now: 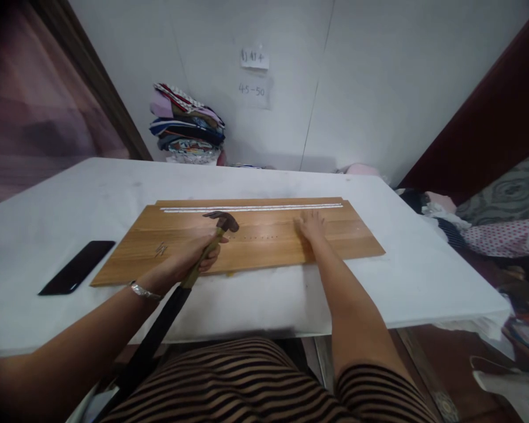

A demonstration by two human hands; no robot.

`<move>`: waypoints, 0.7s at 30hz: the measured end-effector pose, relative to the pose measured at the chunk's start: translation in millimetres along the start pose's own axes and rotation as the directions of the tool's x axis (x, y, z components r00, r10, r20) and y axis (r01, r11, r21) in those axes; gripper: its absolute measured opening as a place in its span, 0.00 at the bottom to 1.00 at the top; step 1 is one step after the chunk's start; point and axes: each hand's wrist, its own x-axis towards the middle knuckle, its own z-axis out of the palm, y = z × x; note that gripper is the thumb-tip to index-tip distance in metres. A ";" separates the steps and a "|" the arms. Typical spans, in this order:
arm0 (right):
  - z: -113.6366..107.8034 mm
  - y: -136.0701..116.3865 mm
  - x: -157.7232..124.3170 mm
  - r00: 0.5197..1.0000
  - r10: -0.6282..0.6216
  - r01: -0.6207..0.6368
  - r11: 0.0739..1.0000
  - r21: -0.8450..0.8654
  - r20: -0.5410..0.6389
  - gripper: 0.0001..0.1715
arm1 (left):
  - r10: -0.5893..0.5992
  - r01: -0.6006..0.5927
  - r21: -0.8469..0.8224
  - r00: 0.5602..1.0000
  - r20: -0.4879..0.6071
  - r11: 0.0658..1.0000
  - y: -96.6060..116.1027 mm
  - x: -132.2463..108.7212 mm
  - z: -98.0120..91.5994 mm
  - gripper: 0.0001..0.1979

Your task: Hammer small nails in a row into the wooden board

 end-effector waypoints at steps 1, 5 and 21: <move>6.0 3.4 -1.3 1.000 0.018 -0.018 0.999 -0.032 0.007 0.34 | -0.011 0.011 0.009 1.000 -0.009 1.000 -1.2 3.4 2.5 0.26; 22.6 10.7 -5.1 1.000 0.006 -0.004 0.997 -0.082 0.020 0.36 | -0.067 0.069 0.049 0.997 -0.050 0.996 -6.0 16.3 9.5 0.25; 28.7 14.9 -0.4 1.000 -0.006 0.006 0.998 -0.057 -0.009 0.32 | -0.196 0.222 0.139 0.964 -0.180 0.965 -1.2 26.1 30.1 0.22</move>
